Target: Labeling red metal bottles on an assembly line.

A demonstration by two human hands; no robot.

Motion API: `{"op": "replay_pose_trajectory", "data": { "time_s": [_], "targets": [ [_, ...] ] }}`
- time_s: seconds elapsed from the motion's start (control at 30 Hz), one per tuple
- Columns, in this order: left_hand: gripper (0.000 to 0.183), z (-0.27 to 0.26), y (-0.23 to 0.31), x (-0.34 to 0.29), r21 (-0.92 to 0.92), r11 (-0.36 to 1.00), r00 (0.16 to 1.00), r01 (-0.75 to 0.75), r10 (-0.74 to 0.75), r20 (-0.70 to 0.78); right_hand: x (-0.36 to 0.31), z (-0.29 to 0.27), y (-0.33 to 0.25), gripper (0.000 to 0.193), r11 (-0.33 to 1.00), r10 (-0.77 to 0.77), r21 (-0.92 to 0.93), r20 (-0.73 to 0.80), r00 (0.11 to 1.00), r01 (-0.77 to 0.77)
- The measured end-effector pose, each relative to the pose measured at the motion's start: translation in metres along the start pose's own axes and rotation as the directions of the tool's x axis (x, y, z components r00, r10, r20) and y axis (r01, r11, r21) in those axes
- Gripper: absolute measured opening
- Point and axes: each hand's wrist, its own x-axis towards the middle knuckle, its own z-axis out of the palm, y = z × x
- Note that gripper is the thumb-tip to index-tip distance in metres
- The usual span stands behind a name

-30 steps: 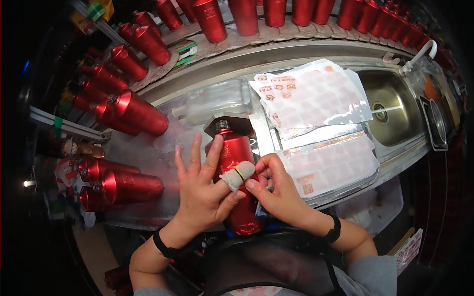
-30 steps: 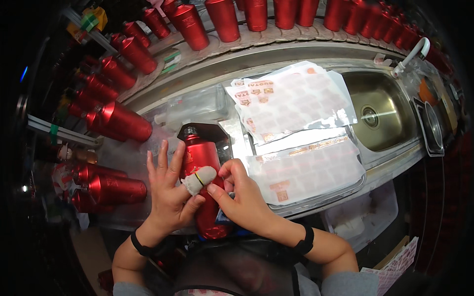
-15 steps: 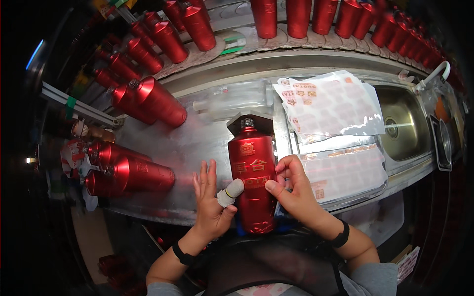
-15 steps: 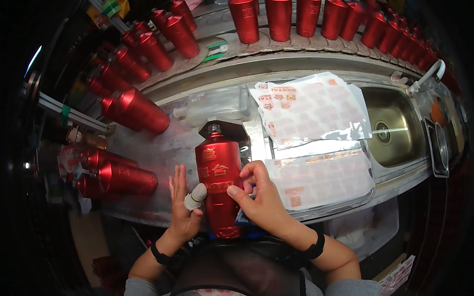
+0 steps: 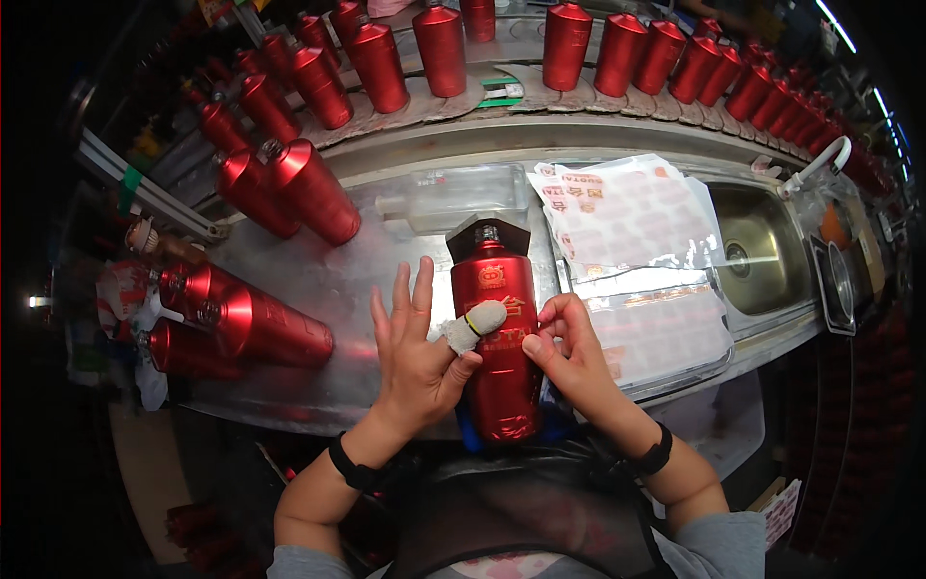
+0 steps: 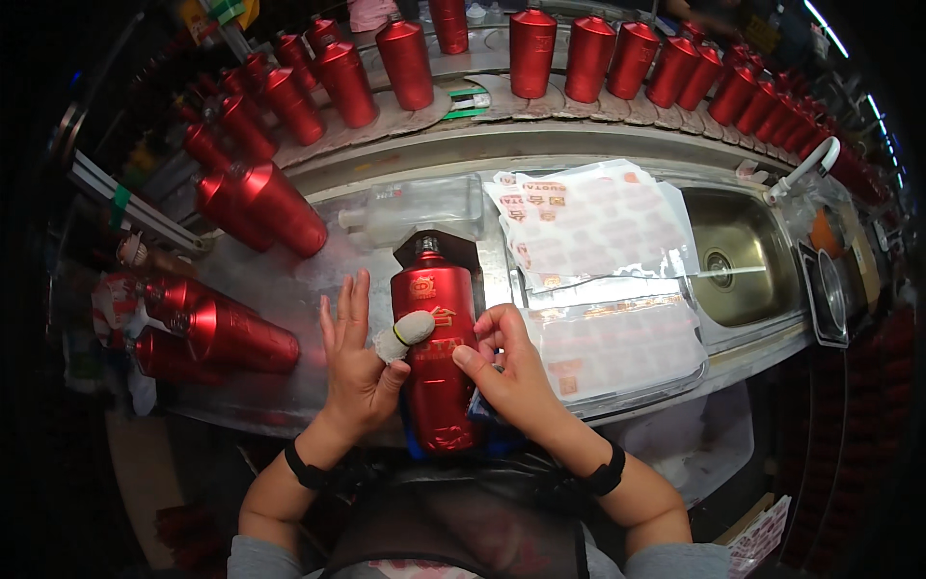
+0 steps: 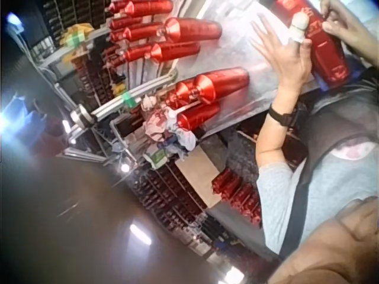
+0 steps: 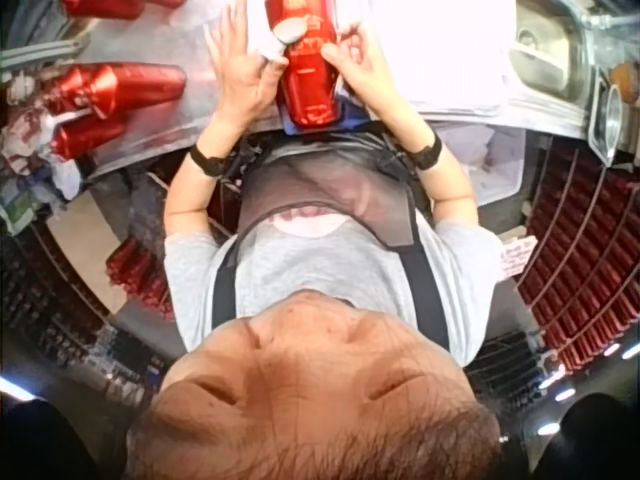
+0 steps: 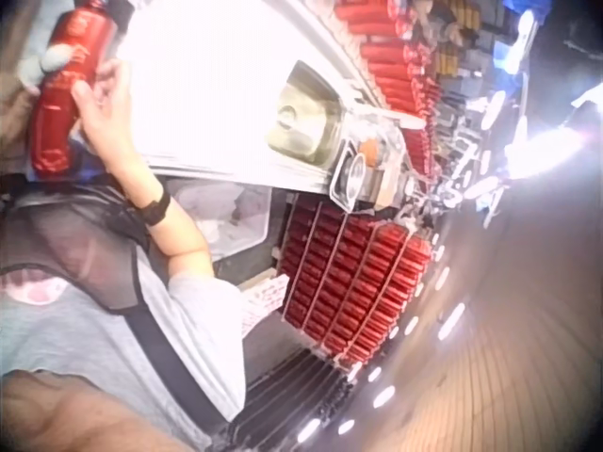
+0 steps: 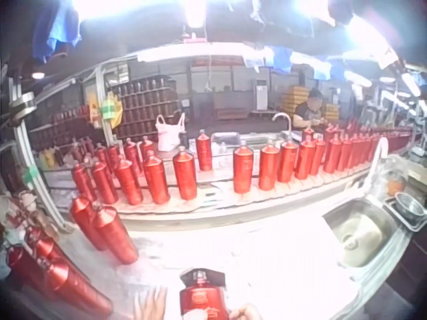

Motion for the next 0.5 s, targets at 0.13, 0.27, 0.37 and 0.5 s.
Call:
{"op": "replay_pose_trajectory", "data": {
  "time_s": [0.13,0.27,0.37,0.5],
  "targets": [
    [0.047,0.005,0.002,-0.019,-0.092,0.996,1.0,0.013,-0.013,0.001,-0.001,-0.001,0.001,0.035,1.0,-0.008,-0.024,-0.007,1.0,0.007],
    [0.045,-0.001,0.003,-0.012,-0.023,1.0,1.0,0.011,-0.012,-0.026,-0.002,0.002,0.003,0.033,1.0,-0.021,-0.009,-0.019,1.0,0.021],
    [0.04,0.007,-0.002,0.003,-0.057,0.998,0.997,0.022,-0.026,-0.07,-0.003,0.006,0.001,0.032,0.999,-0.038,0.014,-0.032,0.999,0.039],
    [0.042,0.016,-0.011,-0.011,-0.15,0.986,0.992,0.065,-0.08,-0.098,-0.003,0.005,0.001,0.031,0.999,0.015,0.044,-0.004,1.0,-0.015]
  ]
}}
